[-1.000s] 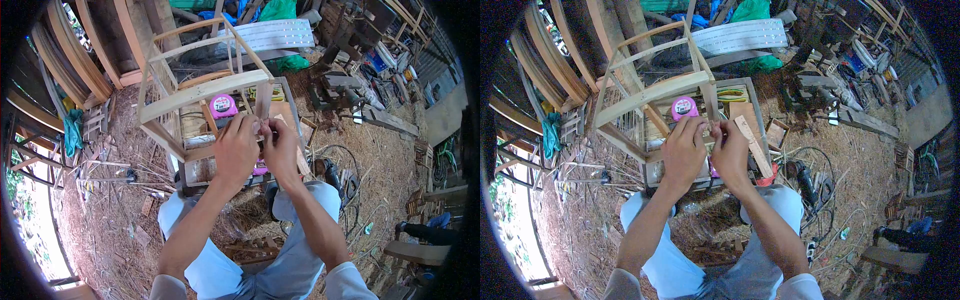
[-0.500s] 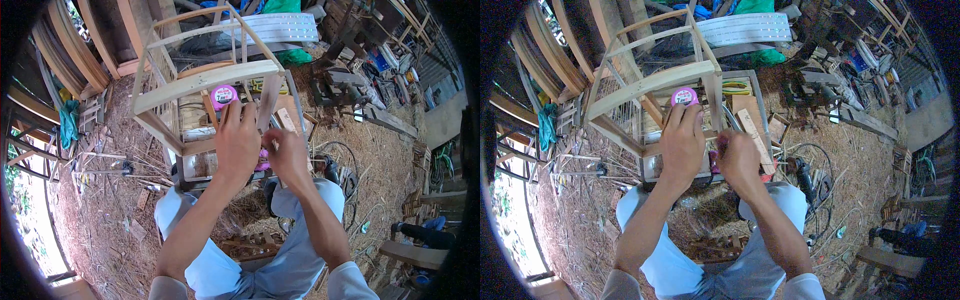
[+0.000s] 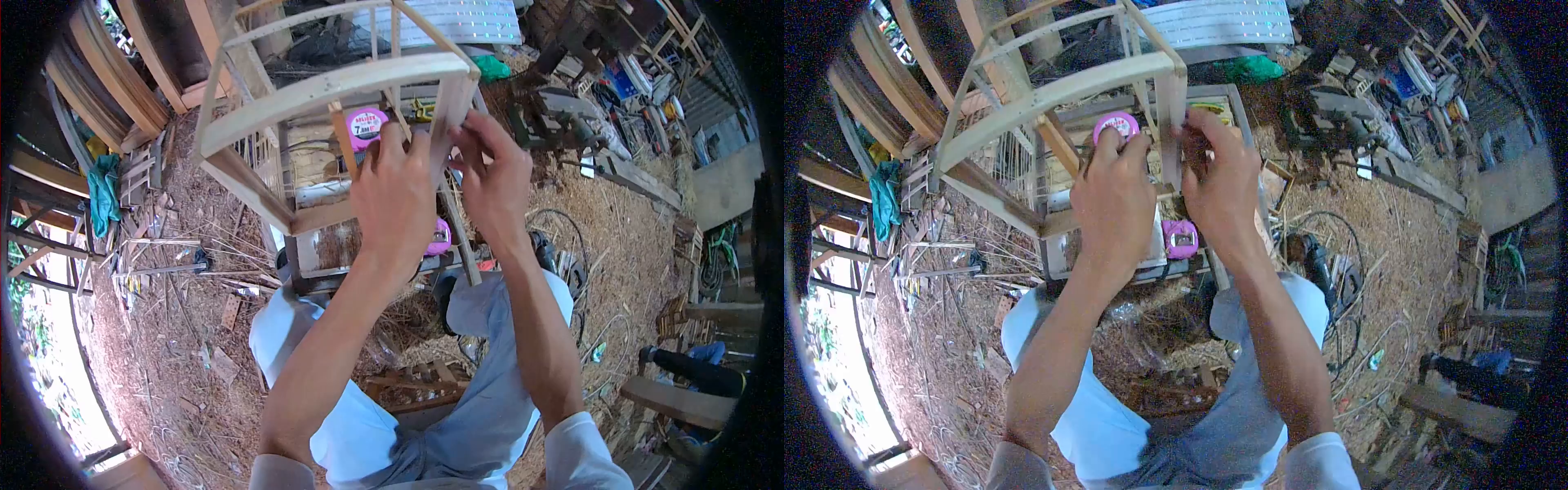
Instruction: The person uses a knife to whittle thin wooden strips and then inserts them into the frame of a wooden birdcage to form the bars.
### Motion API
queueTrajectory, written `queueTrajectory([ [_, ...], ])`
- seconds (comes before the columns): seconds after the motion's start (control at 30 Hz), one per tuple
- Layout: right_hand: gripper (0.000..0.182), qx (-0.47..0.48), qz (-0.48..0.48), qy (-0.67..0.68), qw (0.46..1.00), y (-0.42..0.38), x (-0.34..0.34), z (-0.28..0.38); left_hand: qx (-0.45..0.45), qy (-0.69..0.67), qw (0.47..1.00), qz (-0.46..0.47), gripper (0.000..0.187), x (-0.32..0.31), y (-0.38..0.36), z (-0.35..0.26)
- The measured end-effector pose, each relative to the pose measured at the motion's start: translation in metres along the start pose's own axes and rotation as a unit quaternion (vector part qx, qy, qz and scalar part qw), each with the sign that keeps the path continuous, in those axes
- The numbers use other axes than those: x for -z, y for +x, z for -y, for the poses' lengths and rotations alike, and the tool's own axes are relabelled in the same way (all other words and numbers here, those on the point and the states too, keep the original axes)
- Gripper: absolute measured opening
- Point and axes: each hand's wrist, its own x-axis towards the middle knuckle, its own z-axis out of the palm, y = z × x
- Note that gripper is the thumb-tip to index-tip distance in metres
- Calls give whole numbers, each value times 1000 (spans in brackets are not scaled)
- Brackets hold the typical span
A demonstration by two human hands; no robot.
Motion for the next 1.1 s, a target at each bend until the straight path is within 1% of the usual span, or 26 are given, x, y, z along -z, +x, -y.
queueTrajectory([
  [0.03,43,-7,-4,0,1000,1,-2,-2,-3,-6,1000,-17,26,0,1,0],
  [0.07,43,9,-7,-18,1000,3,-3,-3,-2,-17,1000,-20,25,-2,4,2],
  [0.1,43,27,-10,-36,999,4,-3,-4,-5,-17,1000,-15,25,-2,5,2],
  [0.17,41,34,-18,-22,999,4,-6,0,11,2,1000,-5,23,1,6,2],
  [0.23,22,29,-11,-25,999,6,-7,3,12,4,1000,5,23,5,7,2],
  [0.3,22,27,-13,-18,999,6,-9,2,14,3,1000,13,23,5,8,2],
  [0.37,22,26,-15,-9,1000,7,-9,2,6,-9,1000,-20,26,4,8,3],
  [0.4,30,30,-20,-2,999,7,-9,2,4,-8,1000,-21,26,5,9,2],
  [0.43,38,32,-26,5,999,7,-9,3,11,1,1000,-1,27,6,9,1],
  [0.47,38,33,-28,6,999,8,-10,2,18,11,1000,18,28,8,8,0],
  [0.6,37,42,-31,-6,999,8,-9,1,18,15,999,25,29,5,7,2],
  [0.67,36,41,-34,-5,999,7,-9,2,-44,43,997,-41,13,-3,5,7],
  [0.73,22,25,-14,-35,999,8,-9,2,-41,41,998,-36,13,-2,5,6],
  [0.77,22,23,-16,-35,999,7,-9,3,-36,40,998,-32,13,-2,5,6],
  [0.83,30,33,-30,-5,999,7,-8,6,-34,40,998,-29,13,-2,5,5],
  [1.1,32,53,-36,-19,998,6,-5,6,-22,56,998,-19,15,-2,6,5],
])
